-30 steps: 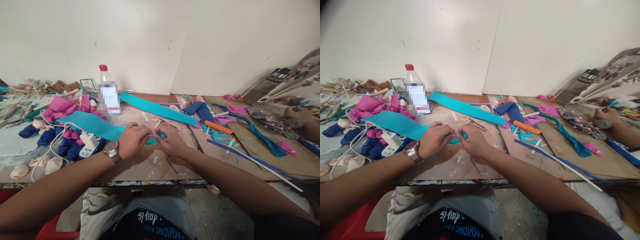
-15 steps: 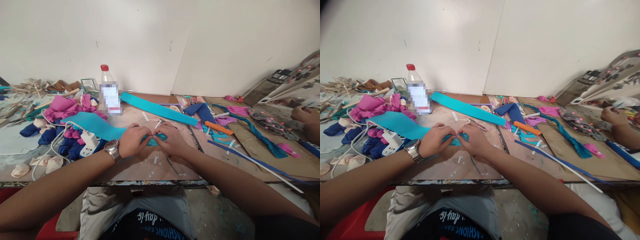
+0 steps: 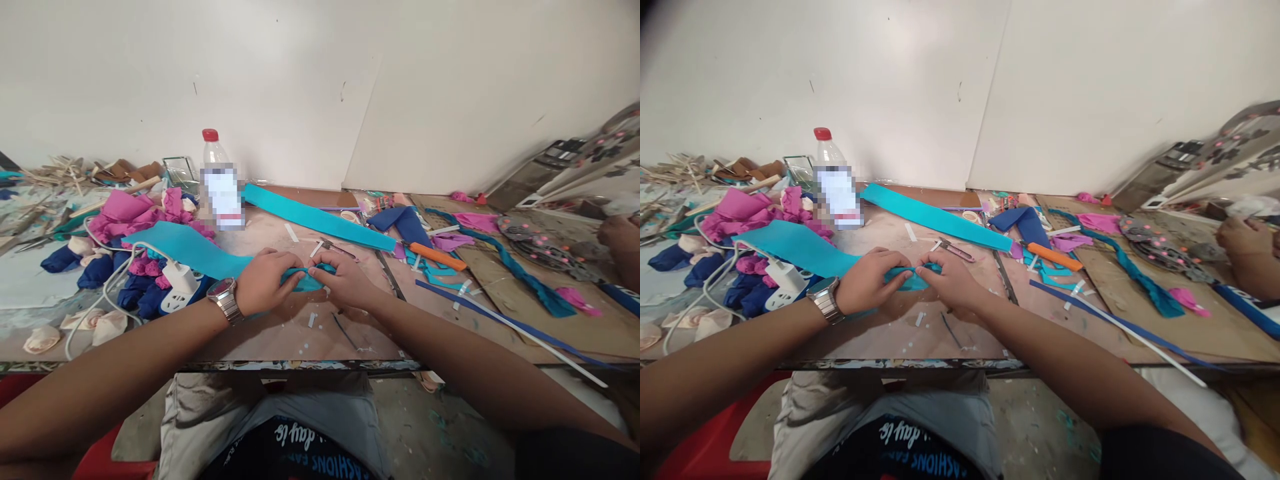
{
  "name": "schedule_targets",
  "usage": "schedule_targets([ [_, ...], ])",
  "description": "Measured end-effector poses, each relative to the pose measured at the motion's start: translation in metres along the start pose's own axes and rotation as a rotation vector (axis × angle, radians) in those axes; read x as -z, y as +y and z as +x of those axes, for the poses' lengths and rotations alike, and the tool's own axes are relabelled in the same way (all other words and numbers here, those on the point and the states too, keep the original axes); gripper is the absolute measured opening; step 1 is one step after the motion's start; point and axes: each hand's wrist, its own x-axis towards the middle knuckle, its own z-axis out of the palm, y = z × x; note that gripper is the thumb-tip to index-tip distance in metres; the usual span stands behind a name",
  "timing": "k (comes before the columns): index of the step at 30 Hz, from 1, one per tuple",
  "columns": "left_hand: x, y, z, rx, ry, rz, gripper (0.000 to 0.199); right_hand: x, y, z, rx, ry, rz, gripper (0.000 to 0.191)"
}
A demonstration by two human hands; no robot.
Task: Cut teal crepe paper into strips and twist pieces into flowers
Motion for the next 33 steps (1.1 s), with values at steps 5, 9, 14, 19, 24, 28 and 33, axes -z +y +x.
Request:
schedule_targets([
  [5,0.000,-0.001,0.000,-0.017,-0.019,-0.004,0.017,-0.001,0.004,0.000,0.121,0.026,-0.053,0.010],
  [9,-0.001,0.000,0.000,-0.018,-0.036,-0.009,0.015,0.000,0.002,-0.001,0.159,-0.008,-0.070,0.010],
  [14,-0.001,0.001,0.000,-0.035,-0.036,-0.003,0.017,0.001,-0.001,-0.001,0.108,-0.025,-0.056,0.010],
  [19,0.004,-0.001,0.000,0.033,-0.019,0.015,0.024,0.005,0.002,0.001,0.105,0.023,-0.069,0.012],
  [24,0.006,-0.004,0.000,0.118,0.008,0.030,0.027,0.011,0.008,0.003,0.096,0.028,-0.076,0.014],
  [28,0.005,-0.005,-0.001,0.143,0.010,0.051,0.030,0.013,0.010,0.003,0.156,0.048,-0.122,0.013],
  [33,0.003,-0.008,-0.001,0.149,-0.023,0.039,0.031,0.014,0.007,0.002,0.268,0.043,-0.173,0.013],
])
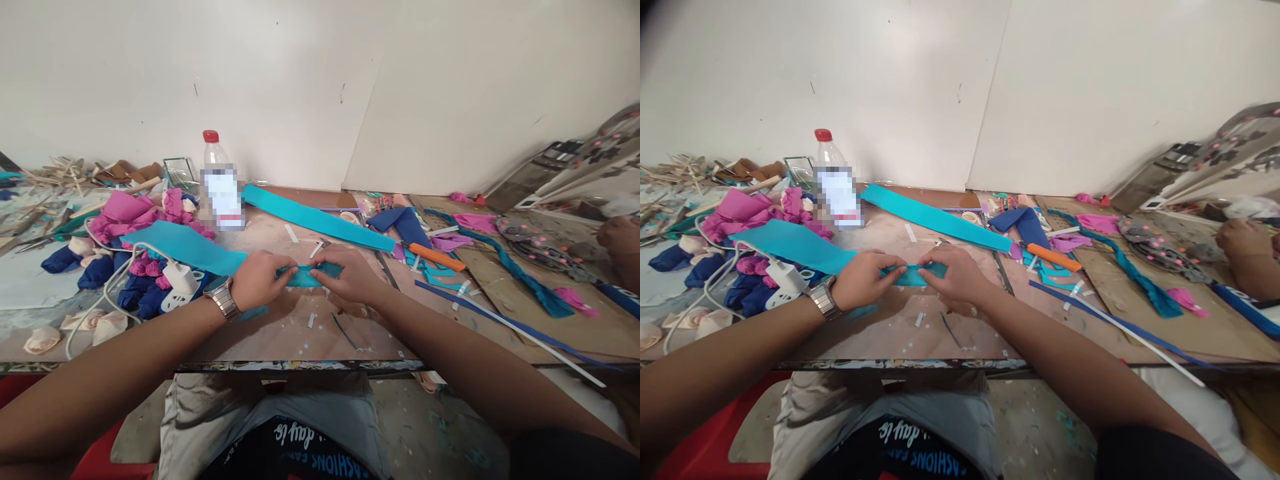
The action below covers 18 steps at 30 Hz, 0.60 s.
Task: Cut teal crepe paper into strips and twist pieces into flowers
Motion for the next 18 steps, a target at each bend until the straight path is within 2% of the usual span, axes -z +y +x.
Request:
schedule_targets([
  [6,-0.0006,-0.0017,-0.0001,-0.021,0.004,-0.020,0.032,-0.0015,0.0046,0.0006,-0.050,-0.018,-0.009,0.016],
  [11,0.0022,0.0004,-0.0003,0.040,0.037,0.033,0.028,-0.0014,0.0079,0.0010,-0.073,-0.002,-0.031,0.017],
  [15,0.0034,0.0016,0.0005,0.093,0.042,0.063,0.028,0.0034,0.0068,0.0031,0.015,-0.046,-0.112,0.015],
  [18,0.0026,0.0025,0.0005,0.084,0.027,0.062,0.028,0.0075,0.0053,0.0047,0.108,-0.107,-0.243,0.015],
])
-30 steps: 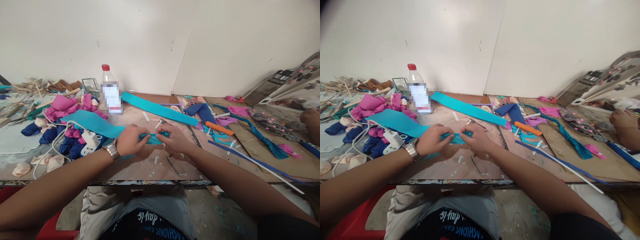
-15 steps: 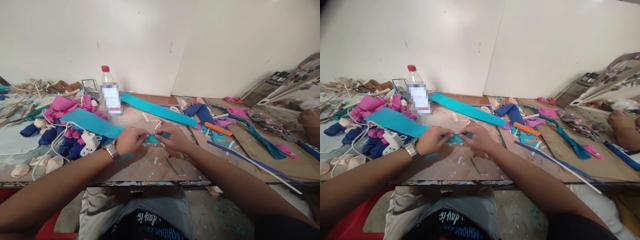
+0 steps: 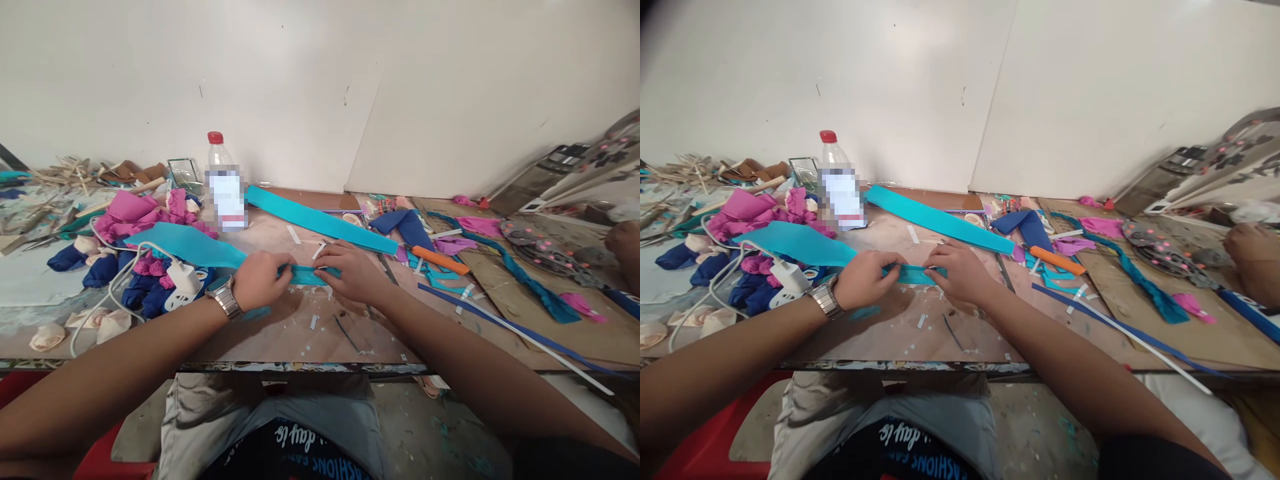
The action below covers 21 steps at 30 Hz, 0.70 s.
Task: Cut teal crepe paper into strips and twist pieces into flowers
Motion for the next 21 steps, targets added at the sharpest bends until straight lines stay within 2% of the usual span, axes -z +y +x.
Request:
schedule_targets([
  [3,-0.001,0.002,-0.001,-0.015,-0.026,-0.009,0.029,0.001,-0.001,0.000,0.024,0.001,-0.038,0.017],
  [12,-0.002,0.004,-0.002,-0.062,-0.124,-0.019,0.030,-0.012,-0.007,-0.004,0.017,0.031,0.086,0.016],
  [21,0.000,0.005,-0.001,-0.058,-0.142,-0.110,0.027,-0.016,-0.012,-0.005,-0.057,0.105,0.176,0.010],
])
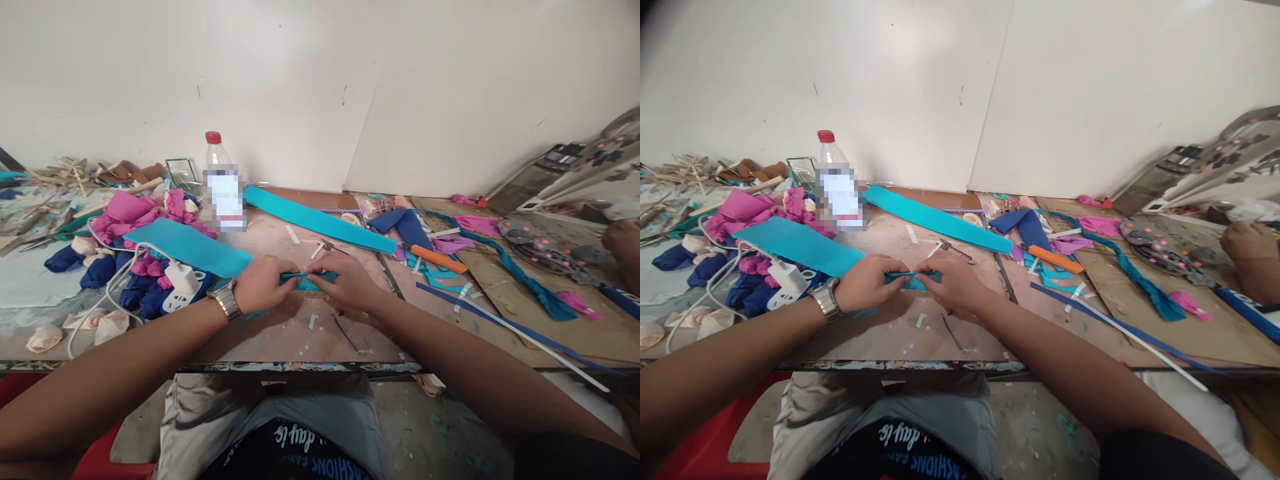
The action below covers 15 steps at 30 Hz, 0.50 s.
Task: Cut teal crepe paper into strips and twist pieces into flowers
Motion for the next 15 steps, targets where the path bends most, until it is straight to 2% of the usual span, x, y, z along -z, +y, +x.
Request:
schedule_targets([
  [6,0.0009,0.0002,0.0008,0.019,0.012,-0.095,0.024,0.0001,-0.0023,-0.0005,0.008,0.034,-0.001,0.011],
  [15,0.0029,0.0022,0.0002,0.031,0.013,-0.207,0.033,-0.0020,0.0027,-0.0012,0.065,0.086,0.006,0.011],
])
